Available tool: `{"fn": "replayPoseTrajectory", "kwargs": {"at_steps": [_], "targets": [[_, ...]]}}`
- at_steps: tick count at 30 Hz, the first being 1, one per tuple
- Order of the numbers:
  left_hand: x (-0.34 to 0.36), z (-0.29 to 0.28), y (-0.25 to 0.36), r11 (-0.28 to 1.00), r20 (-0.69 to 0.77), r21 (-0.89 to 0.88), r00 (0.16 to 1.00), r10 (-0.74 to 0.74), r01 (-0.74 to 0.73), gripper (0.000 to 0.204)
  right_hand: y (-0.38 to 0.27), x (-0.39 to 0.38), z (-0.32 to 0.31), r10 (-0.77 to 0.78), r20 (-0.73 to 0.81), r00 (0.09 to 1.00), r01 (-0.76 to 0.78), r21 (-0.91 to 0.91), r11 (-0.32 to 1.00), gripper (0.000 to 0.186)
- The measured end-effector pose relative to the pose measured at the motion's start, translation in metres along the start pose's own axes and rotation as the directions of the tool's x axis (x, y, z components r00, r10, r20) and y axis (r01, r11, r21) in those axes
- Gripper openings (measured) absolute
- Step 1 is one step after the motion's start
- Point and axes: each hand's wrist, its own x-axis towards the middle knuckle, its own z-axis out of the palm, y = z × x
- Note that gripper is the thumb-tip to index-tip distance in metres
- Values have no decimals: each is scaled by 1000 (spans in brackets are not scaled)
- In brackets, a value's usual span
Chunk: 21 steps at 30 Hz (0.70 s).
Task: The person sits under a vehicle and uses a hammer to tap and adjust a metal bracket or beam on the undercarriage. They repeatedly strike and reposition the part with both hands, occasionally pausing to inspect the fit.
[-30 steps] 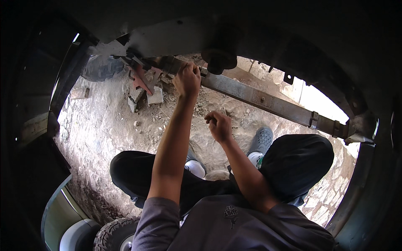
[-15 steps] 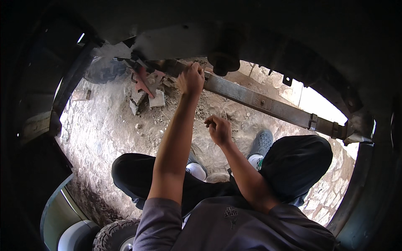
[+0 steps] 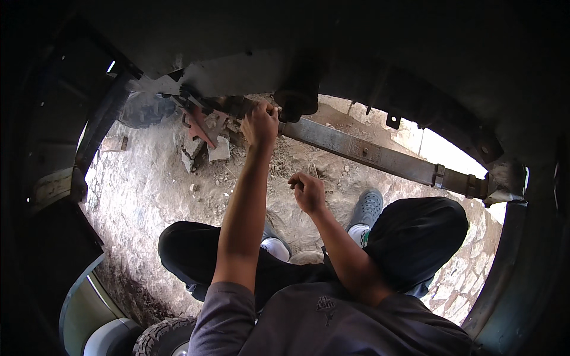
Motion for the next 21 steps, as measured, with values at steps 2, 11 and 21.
{"fn": "replayPoseTrajectory", "kwargs": {"at_steps": [2, 11, 21], "targets": [[2, -4, -3, 992, -129, -38, 985, 114, -120, 19, 0, 3, 3, -19, -16, 1000, 19, -18, 1000, 19], [-3, -27, 10, 996, 45, 16, 995, -87, 86, 19, 1, -2, 12, -71, -39, 997, 71, 17, 997, 23], [-9, -38, 24, 999, -16, 16, 999, 50, -50, 19, 1, 4, 9, -35, -38, 999, 35, -10, 999, 19]]}}
